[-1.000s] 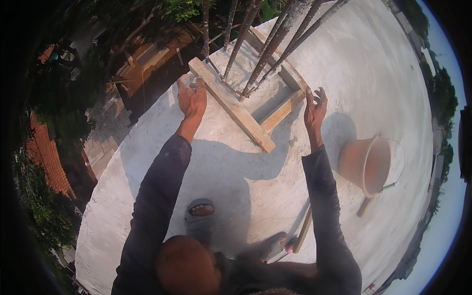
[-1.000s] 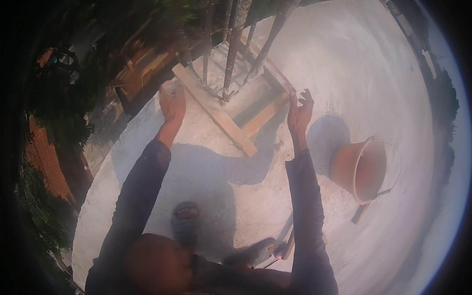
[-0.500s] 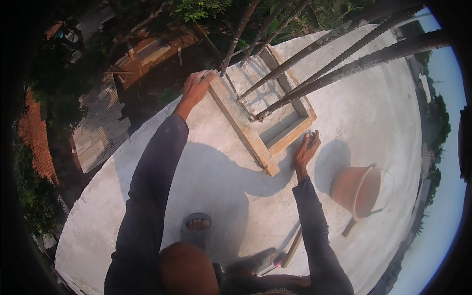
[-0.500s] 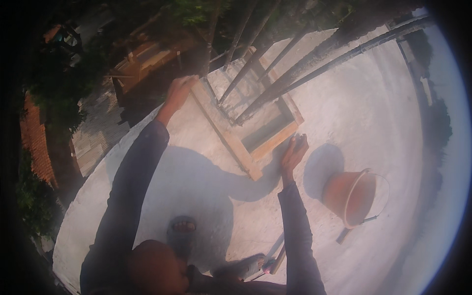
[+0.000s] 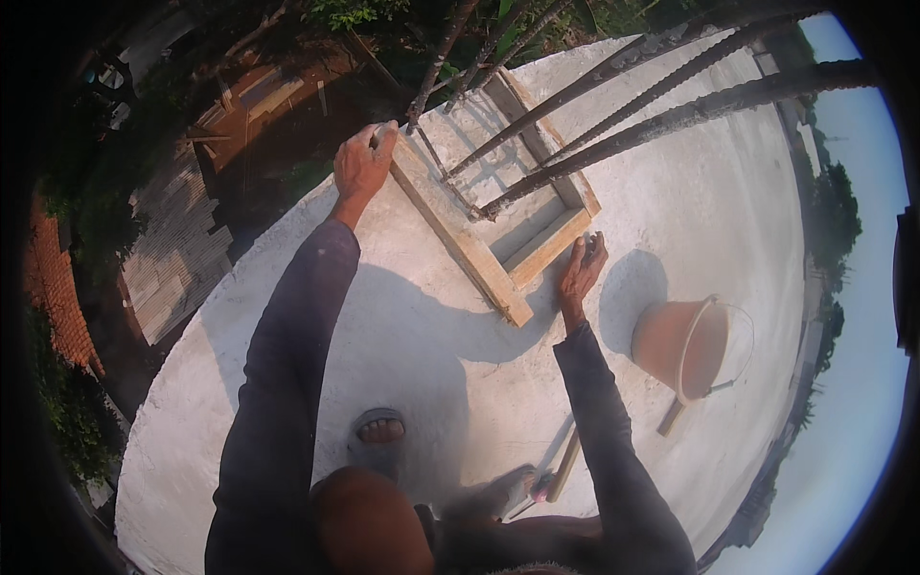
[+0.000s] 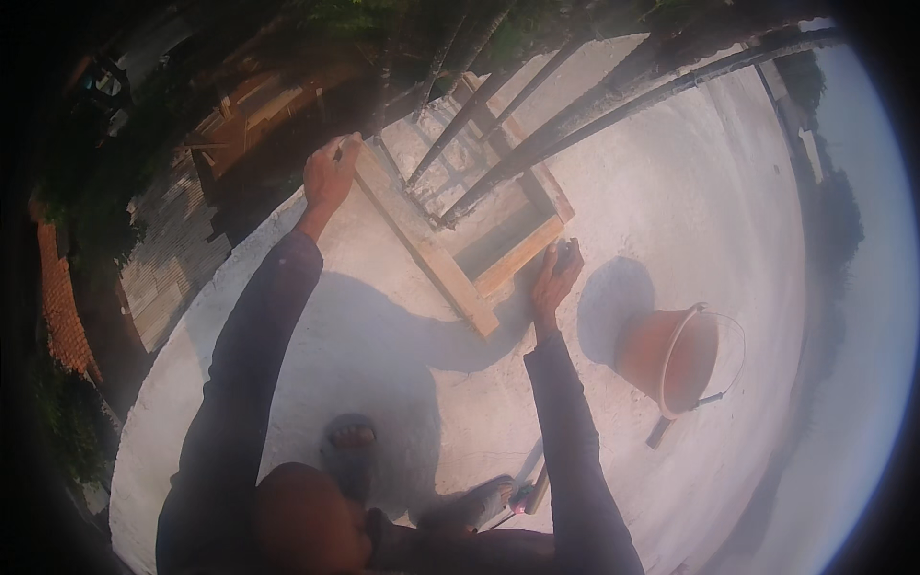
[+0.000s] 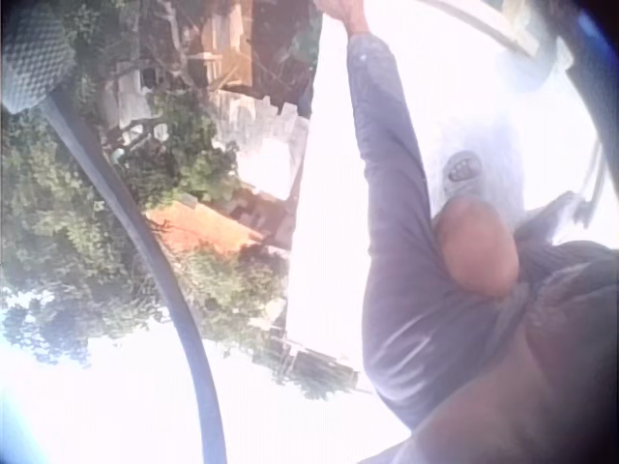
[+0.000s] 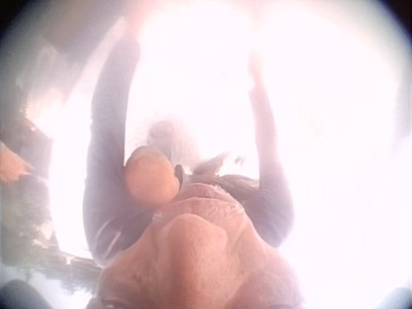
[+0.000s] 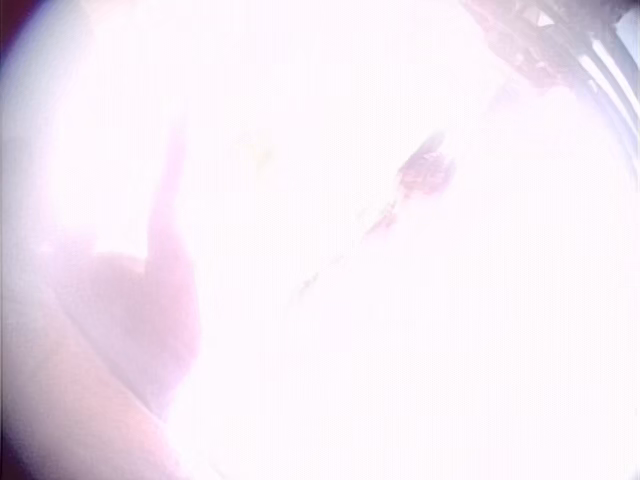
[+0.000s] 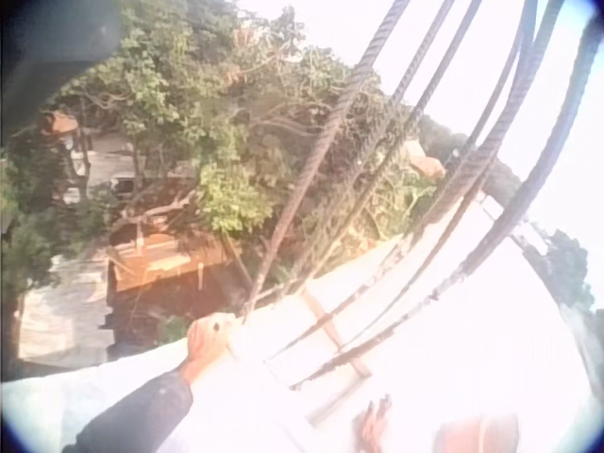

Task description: The person assembles a small wooden frame on a concrete rooftop. They measure and align wooden planks, then hammer nails to join them. The person repeatedly measures and adjusts the frame, then places it around a vertical metal rebar structure.

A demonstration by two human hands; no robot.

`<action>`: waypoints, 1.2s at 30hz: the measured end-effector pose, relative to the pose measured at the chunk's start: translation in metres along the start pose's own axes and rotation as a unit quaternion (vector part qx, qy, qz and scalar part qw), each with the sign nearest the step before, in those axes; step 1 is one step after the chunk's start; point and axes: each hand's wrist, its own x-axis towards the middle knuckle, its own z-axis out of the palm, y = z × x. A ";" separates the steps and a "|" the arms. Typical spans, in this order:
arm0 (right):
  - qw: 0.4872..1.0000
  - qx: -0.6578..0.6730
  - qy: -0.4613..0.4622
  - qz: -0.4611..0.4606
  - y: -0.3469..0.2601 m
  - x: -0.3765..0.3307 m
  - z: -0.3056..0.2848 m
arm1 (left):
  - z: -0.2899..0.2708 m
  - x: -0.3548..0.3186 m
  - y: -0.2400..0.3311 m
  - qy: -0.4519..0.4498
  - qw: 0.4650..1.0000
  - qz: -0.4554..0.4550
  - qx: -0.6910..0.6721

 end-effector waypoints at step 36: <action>0.925 -0.199 -0.308 0.098 0.056 -0.214 -0.349 | -0.021 0.024 -0.043 -0.207 0.950 0.229 -0.054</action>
